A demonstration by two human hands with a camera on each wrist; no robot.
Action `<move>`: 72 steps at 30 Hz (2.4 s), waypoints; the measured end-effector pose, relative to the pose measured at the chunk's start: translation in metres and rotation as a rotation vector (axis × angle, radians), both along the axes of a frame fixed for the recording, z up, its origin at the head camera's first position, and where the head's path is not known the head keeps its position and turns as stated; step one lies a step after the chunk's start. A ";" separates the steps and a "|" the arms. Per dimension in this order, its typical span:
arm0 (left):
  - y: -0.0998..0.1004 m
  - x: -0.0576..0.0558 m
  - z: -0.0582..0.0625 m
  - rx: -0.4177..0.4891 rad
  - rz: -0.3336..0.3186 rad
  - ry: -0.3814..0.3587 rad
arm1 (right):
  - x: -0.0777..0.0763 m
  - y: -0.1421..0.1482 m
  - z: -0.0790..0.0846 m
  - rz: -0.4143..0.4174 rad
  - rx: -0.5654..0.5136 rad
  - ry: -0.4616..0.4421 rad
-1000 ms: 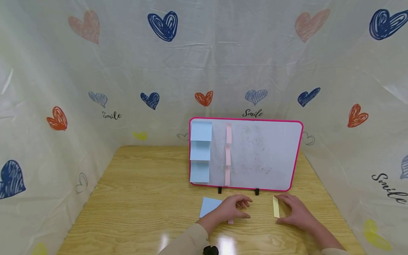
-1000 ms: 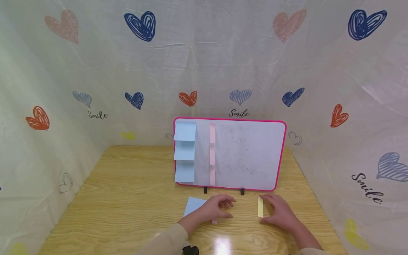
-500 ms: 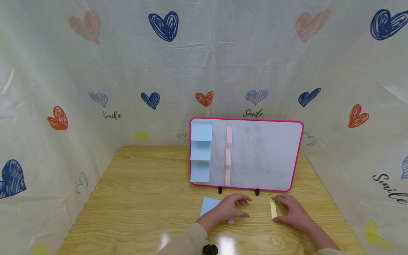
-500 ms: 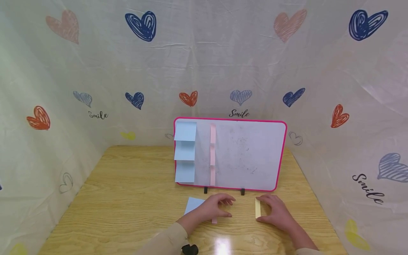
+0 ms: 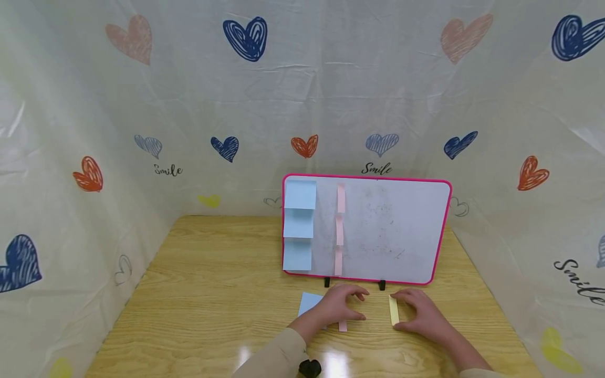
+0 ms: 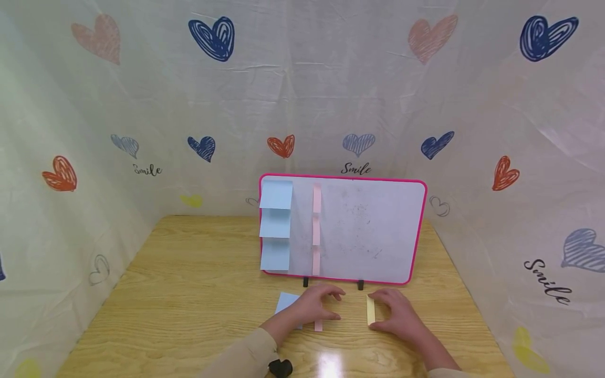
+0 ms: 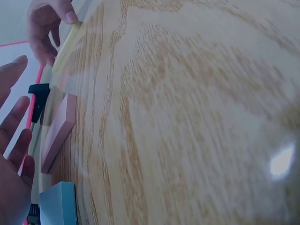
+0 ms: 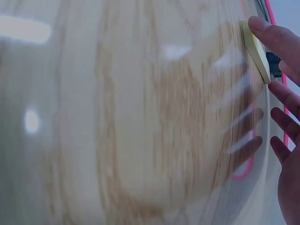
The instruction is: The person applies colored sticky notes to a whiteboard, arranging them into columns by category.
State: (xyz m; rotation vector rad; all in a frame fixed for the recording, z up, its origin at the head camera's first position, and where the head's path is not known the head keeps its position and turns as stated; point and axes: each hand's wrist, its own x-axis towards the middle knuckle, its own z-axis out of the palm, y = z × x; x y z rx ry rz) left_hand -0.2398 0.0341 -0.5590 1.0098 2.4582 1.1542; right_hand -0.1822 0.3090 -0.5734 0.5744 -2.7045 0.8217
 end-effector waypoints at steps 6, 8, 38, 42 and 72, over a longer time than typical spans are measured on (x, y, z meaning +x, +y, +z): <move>-0.002 -0.002 -0.006 -0.018 0.004 0.012 | -0.001 -0.013 0.002 0.026 -0.029 -0.010; -0.003 -0.003 -0.007 -0.025 0.006 0.014 | -0.002 -0.017 0.002 0.031 -0.025 -0.011; -0.006 -0.001 -0.009 -0.160 0.021 0.012 | -0.003 -0.062 -0.009 0.012 -0.069 -0.085; -0.006 0.000 -0.009 -0.166 0.026 0.017 | -0.003 -0.065 -0.010 0.012 -0.081 -0.076; 0.000 0.005 -0.013 -0.176 0.090 0.083 | 0.005 -0.069 -0.013 0.027 -0.121 -0.023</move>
